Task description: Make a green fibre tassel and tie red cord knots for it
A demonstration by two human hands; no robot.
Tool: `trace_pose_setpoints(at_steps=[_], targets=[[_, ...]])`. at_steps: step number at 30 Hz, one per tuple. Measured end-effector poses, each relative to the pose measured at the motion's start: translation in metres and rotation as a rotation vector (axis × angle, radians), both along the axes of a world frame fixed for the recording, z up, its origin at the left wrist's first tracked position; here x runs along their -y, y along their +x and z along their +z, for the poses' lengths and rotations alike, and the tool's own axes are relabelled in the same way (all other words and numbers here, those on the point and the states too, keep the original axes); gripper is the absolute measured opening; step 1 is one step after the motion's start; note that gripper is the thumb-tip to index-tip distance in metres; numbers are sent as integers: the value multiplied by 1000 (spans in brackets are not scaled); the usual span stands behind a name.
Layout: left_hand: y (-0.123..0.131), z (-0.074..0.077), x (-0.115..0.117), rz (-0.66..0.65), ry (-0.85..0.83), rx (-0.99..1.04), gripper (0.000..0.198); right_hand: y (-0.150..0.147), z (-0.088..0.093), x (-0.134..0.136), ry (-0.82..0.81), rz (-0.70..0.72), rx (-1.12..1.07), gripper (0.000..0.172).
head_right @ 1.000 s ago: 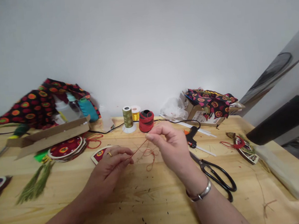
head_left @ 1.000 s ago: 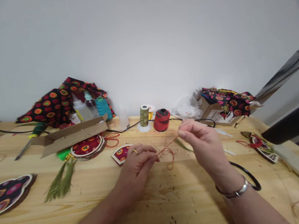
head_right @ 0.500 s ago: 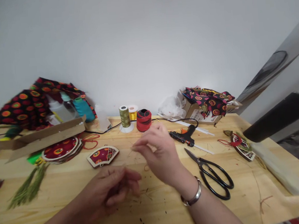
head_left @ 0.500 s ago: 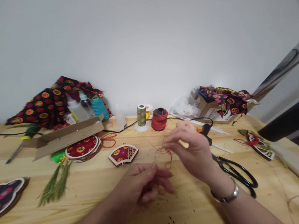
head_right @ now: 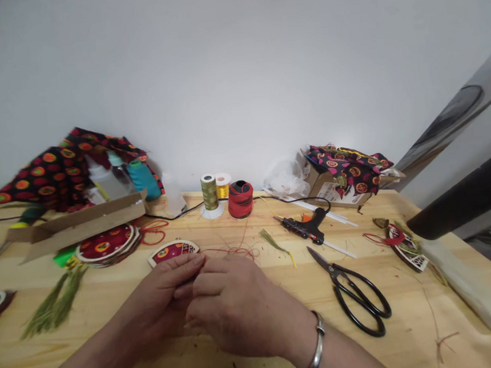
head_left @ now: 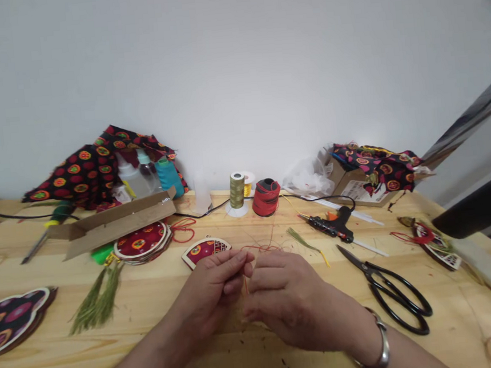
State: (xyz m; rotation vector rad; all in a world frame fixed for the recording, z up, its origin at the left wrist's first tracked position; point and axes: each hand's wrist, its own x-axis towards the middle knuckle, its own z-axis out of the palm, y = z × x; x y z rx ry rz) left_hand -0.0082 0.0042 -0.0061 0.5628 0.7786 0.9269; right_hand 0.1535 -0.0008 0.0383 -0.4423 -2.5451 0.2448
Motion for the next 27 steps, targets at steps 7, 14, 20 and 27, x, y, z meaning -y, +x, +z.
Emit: trace_pose_setpoints(at_steps=[7,14,20,27], targets=[[0,0,-4,122,85,-247,18,-1,-6,5,-188,136,136,15],[-1,-3,-5,139,158,-285,16,-6,-10,10,-354,371,213,14],[0,-5,-6,123,146,-181,14,-10,-18,11,-438,475,220,20],[-1,-1,-6,71,26,-130,12,-16,-24,13,-553,513,311,11]])
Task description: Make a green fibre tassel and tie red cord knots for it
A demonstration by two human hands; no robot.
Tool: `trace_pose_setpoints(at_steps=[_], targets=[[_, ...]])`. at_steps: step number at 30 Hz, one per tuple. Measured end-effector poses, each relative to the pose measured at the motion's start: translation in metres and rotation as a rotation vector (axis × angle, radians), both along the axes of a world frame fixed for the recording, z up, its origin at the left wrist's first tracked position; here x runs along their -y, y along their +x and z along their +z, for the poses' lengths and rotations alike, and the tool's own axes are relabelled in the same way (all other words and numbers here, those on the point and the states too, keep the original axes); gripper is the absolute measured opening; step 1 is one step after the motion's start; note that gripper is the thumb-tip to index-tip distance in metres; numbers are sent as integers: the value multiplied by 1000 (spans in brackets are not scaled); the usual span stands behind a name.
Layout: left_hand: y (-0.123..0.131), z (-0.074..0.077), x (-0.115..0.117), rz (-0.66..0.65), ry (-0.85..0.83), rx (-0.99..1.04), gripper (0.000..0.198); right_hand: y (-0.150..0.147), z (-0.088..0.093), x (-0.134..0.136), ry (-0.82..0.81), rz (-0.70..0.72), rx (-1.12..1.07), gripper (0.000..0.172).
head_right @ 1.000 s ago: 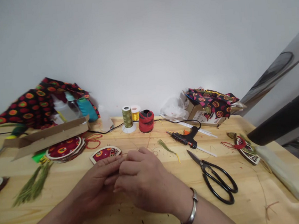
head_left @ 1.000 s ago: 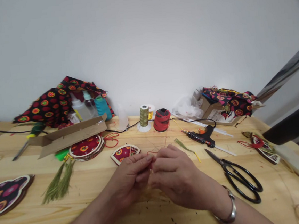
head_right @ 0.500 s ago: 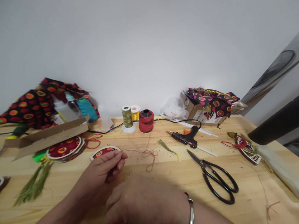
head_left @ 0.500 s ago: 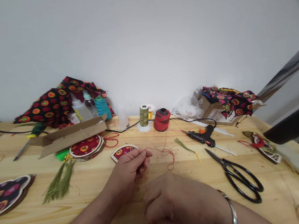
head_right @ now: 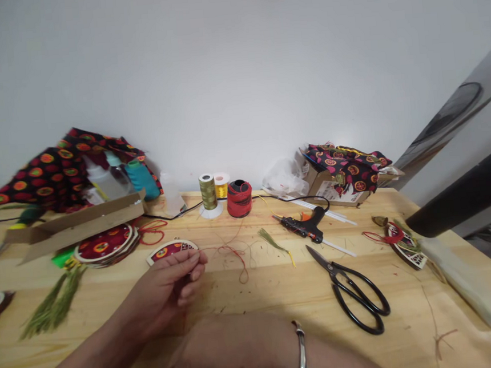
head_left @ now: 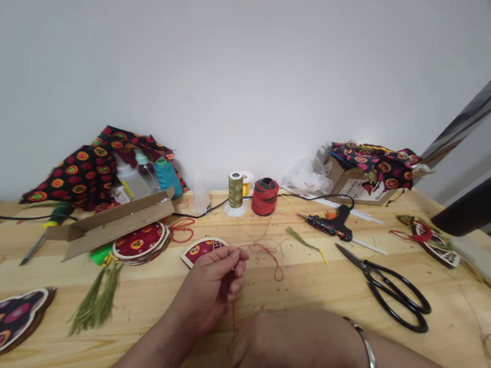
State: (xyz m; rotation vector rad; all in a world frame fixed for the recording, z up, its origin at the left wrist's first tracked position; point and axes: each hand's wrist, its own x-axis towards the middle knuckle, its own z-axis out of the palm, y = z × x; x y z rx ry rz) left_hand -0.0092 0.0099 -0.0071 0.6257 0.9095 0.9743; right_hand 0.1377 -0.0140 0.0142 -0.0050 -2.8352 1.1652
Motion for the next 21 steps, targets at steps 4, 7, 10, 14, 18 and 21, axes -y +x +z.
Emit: trace_pose_setpoints(at_steps=[4,7,10,14,18,21], targets=[[-2,2,1,-24,17,-28,14,11,3,-5,-113,-139,78,13],[-1,6,4,-61,61,-104,16,24,9,-18,-37,-596,100,25],[2,10,7,-122,122,-204,18,34,15,-31,103,-992,-45,14],[3,12,9,-182,200,-281,21,38,20,-35,10,-792,-90,69],[-4,15,9,-265,185,-101,22,39,12,-40,-47,-732,-10,54],[-13,21,11,-204,178,162,18,47,2,-57,108,-995,-139,20]])
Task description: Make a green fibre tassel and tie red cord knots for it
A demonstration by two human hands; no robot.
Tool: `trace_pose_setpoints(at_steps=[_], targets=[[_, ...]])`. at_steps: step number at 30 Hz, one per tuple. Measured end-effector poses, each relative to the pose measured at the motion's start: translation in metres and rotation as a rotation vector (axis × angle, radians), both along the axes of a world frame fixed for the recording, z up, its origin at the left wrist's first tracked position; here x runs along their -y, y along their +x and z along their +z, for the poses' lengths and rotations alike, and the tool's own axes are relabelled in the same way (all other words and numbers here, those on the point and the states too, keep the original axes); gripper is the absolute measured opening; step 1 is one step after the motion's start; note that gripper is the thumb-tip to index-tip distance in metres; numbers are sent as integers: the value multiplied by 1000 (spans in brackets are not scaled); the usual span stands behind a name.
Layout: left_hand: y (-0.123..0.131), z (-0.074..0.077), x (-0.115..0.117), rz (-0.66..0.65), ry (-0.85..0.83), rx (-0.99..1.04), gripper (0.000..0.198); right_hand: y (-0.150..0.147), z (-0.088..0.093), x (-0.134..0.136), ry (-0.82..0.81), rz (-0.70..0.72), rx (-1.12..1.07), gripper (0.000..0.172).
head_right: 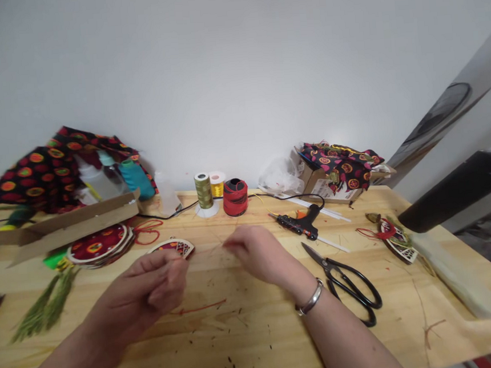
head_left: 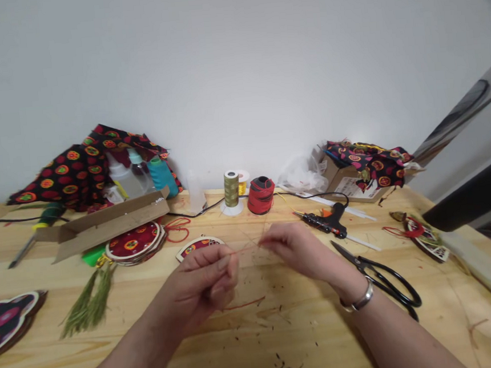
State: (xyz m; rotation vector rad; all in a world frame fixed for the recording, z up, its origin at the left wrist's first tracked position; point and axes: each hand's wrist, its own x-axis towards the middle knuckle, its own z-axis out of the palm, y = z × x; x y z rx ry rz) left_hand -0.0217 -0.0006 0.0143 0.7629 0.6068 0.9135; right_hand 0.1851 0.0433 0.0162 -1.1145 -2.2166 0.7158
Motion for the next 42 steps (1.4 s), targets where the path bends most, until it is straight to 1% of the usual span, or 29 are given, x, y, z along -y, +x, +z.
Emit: trace_pose_setpoints(at_steps=[2,3,4,5,6,7,9,12,14,15,16,19,21,23,27,28,30,32,34,36,38,40,42], targets=[[-5,3,2,52,-1,122,15,11,-4,-14,175,-317,-176,21],[-6,4,3,63,8,162,15,17,-4,-20,238,-464,-289,26],[-8,5,3,60,23,193,16,24,-3,-25,275,-576,-379,33],[-9,4,4,46,39,212,17,30,-1,-29,298,-654,-411,37],[-9,3,4,27,49,222,17,36,2,-30,308,-699,-378,37],[-9,2,4,4,55,226,16,40,4,-31,296,-709,-291,34],[-9,-1,3,-46,60,226,15,43,9,-28,213,-668,-68,27],[-7,-3,2,-79,58,223,14,38,11,-19,60,-502,329,26],[-7,-2,2,-77,45,213,13,32,10,-13,37,-416,614,25],[-6,-2,2,-74,36,209,13,29,9,-10,39,-399,719,24],[-6,-1,2,-72,29,207,12,28,7,-8,39,-397,788,22],[-6,0,3,-74,14,194,12,28,5,-5,13,-395,873,20],[-6,0,3,-65,5,176,13,33,6,-4,-1,-403,923,22],[-5,1,3,-56,-1,163,14,39,11,-2,-5,-443,963,25],[-4,1,3,-46,-4,166,13,46,24,-1,6,-570,1002,26],[-4,1,3,-41,-3,169,13,45,25,-1,11,-570,980,25],[-3,0,3,-49,0,170,14,37,24,-1,18,-505,908,21],[-4,0,3,-57,2,167,15,24,18,-1,10,-388,799,17],[-5,0,5,-80,-1,153,15,11,7,-1,-6,-312,686,14],[-5,2,7,-123,4,131,15,0,-4,-4,-9,-299,603,16],[-6,4,9,-181,12,99,17,-6,-13,-8,-4,-298,547,22],[-5,5,10,-209,10,63,20,-7,-17,-13,29,-308,456,29],[-3,4,9,-206,-15,13,23,-5,-17,-16,111,-368,333,35]])
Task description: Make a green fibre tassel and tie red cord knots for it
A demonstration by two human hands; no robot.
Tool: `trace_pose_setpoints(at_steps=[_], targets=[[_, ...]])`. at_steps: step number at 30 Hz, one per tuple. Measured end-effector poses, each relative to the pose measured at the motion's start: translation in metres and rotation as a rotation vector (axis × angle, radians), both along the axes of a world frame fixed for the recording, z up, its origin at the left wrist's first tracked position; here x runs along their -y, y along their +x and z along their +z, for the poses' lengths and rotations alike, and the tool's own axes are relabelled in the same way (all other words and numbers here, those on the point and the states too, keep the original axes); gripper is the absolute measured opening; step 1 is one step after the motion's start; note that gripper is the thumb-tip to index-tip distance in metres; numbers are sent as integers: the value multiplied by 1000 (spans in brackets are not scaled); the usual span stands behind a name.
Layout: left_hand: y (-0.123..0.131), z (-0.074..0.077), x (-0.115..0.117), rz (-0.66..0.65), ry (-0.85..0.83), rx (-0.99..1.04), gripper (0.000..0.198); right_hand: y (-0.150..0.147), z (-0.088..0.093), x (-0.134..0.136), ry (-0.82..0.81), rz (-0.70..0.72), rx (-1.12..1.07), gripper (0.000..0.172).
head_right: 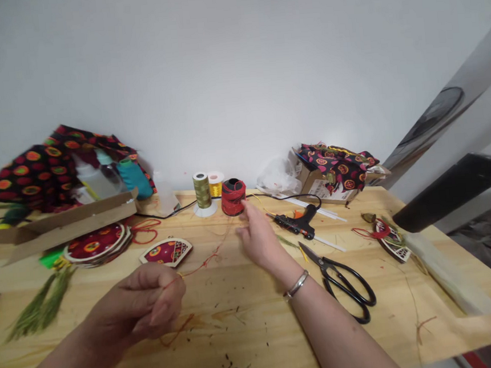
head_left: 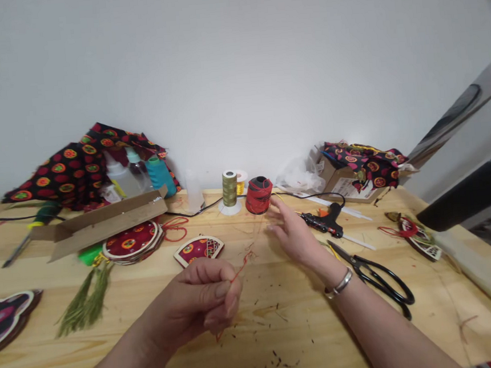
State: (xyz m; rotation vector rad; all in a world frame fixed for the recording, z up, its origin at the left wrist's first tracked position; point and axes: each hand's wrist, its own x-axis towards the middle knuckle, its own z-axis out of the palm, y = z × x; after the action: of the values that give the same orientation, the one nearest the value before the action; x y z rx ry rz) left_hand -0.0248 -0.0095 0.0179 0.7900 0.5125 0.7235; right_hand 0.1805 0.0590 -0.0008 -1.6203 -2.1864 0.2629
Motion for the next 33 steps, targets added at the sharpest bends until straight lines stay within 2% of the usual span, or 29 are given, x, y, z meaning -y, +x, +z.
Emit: trace_pose_setpoints(at_steps=[2,4,7,10,13,15,20,28,33], targets=[[3,-3,-3,27,-24,-63,23,3,3,1,102,-44,-105,33],[7,-6,-6,66,-53,-134,22,3,7,6,122,-42,-239,26],[13,-10,-10,114,-66,-231,20,-4,15,16,22,108,-577,23],[15,-13,-11,143,-32,-305,20,-11,20,25,-204,288,-798,27],[15,-14,-11,151,-9,-339,20,-13,22,29,-445,416,-826,32],[15,-14,-11,152,-16,-346,21,-13,21,30,-537,464,-837,28],[16,-13,-10,164,-52,-360,21,-16,19,30,-669,423,-978,16],[16,-12,-9,152,-75,-344,21,-19,19,28,-727,374,-1055,7],[15,-13,-10,124,-102,-315,20,-19,18,27,-660,373,-1003,1]])
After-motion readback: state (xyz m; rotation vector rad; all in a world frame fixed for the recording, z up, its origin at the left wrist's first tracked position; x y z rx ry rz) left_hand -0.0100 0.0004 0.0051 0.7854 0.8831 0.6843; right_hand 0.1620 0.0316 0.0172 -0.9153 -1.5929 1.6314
